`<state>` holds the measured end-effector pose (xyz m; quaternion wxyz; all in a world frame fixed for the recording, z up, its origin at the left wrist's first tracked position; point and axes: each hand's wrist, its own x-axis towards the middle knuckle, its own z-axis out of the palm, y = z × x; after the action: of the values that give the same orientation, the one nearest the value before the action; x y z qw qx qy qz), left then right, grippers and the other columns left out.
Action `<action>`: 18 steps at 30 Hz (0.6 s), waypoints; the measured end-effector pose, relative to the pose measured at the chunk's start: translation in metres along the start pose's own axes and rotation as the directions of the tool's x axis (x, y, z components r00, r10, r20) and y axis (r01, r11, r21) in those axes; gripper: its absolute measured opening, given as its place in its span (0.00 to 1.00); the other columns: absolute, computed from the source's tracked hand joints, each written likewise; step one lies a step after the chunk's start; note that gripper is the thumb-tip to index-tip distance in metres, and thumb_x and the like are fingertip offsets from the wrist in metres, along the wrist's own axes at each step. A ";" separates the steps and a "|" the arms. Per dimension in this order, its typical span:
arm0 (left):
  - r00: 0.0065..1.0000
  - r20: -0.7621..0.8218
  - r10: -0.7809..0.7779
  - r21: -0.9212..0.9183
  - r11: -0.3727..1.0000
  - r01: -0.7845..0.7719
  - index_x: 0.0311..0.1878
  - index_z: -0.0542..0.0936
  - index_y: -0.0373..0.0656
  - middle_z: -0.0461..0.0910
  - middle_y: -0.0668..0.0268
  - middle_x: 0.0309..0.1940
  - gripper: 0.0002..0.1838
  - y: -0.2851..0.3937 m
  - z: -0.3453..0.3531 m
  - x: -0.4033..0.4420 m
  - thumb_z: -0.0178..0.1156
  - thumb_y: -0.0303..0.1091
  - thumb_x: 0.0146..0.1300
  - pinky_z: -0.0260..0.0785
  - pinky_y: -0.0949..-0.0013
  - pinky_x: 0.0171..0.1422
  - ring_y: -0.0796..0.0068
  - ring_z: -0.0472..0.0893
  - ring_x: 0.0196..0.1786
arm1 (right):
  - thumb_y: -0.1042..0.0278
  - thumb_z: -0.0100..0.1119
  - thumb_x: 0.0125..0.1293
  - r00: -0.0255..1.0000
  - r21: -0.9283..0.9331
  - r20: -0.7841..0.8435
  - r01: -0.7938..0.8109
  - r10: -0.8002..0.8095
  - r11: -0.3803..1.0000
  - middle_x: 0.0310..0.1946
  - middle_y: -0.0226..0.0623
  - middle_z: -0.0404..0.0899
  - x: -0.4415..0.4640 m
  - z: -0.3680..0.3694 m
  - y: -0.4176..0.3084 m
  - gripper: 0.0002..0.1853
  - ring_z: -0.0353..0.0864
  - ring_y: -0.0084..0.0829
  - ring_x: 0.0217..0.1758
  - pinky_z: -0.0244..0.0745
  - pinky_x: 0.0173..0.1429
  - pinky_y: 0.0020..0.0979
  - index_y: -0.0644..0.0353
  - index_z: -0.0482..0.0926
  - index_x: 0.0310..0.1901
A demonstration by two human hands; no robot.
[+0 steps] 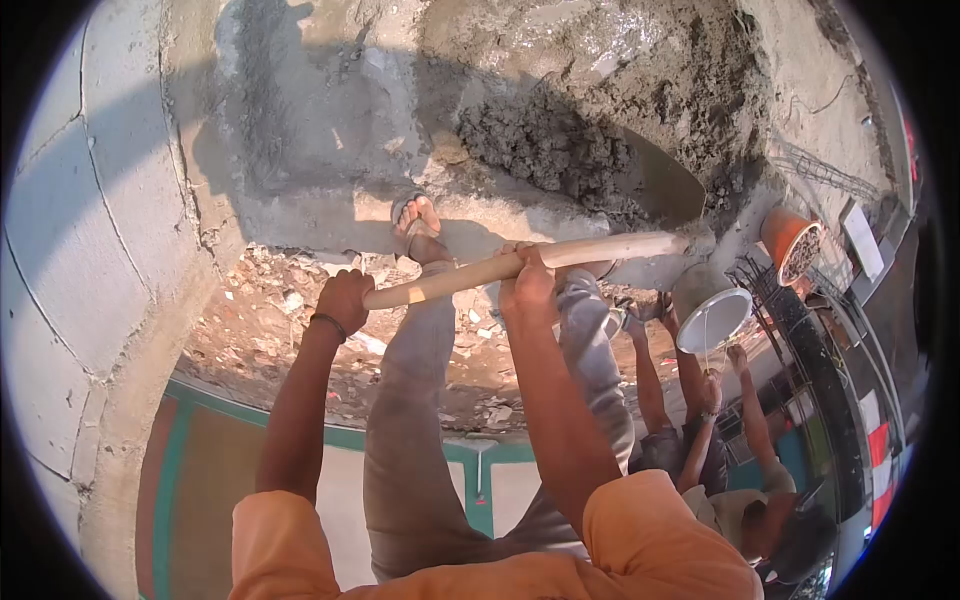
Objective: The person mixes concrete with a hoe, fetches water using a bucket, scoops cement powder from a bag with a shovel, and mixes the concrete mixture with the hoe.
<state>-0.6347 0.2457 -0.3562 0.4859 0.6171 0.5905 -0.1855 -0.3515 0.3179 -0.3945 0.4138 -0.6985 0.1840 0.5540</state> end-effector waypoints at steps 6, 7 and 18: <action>0.969 0.247 -0.026 -0.324 0.940 0.107 0.33 0.78 0.44 0.81 0.57 0.28 0.13 0.114 -0.048 -0.066 0.68 0.40 0.48 0.72 0.53 0.43 0.52 0.81 0.35 | 0.76 0.55 0.61 0.964 -0.115 0.155 -0.202 0.218 0.973 0.29 0.39 0.69 0.018 -0.010 -0.052 0.08 0.74 0.34 0.28 0.75 0.35 0.39 0.62 0.66 0.39; 0.961 0.275 -0.024 -0.343 0.932 0.121 0.38 0.78 0.42 0.82 0.54 0.29 0.17 0.151 -0.050 -0.042 0.67 0.42 0.50 0.73 0.52 0.42 0.50 0.82 0.36 | 0.75 0.56 0.61 0.963 -0.197 0.109 -0.222 0.246 0.955 0.27 0.38 0.69 0.066 -0.008 -0.065 0.07 0.73 0.32 0.25 0.74 0.31 0.36 0.62 0.67 0.37; 0.984 -0.144 -0.104 -0.918 0.386 -0.094 0.53 0.75 0.36 0.82 0.55 0.36 0.28 0.335 0.007 0.156 0.70 0.36 0.49 0.75 0.64 0.46 0.63 0.83 0.39 | 0.72 0.60 0.62 0.876 -0.761 0.446 0.480 -0.185 0.438 0.26 0.46 0.77 0.186 0.162 -0.268 0.16 0.79 0.32 0.25 0.79 0.26 0.34 0.77 0.72 0.47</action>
<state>-0.2911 0.3826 -0.3574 0.6909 0.2564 0.6367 0.2271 -0.2006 0.6402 -0.4738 0.1399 -0.7400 -0.3199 0.5749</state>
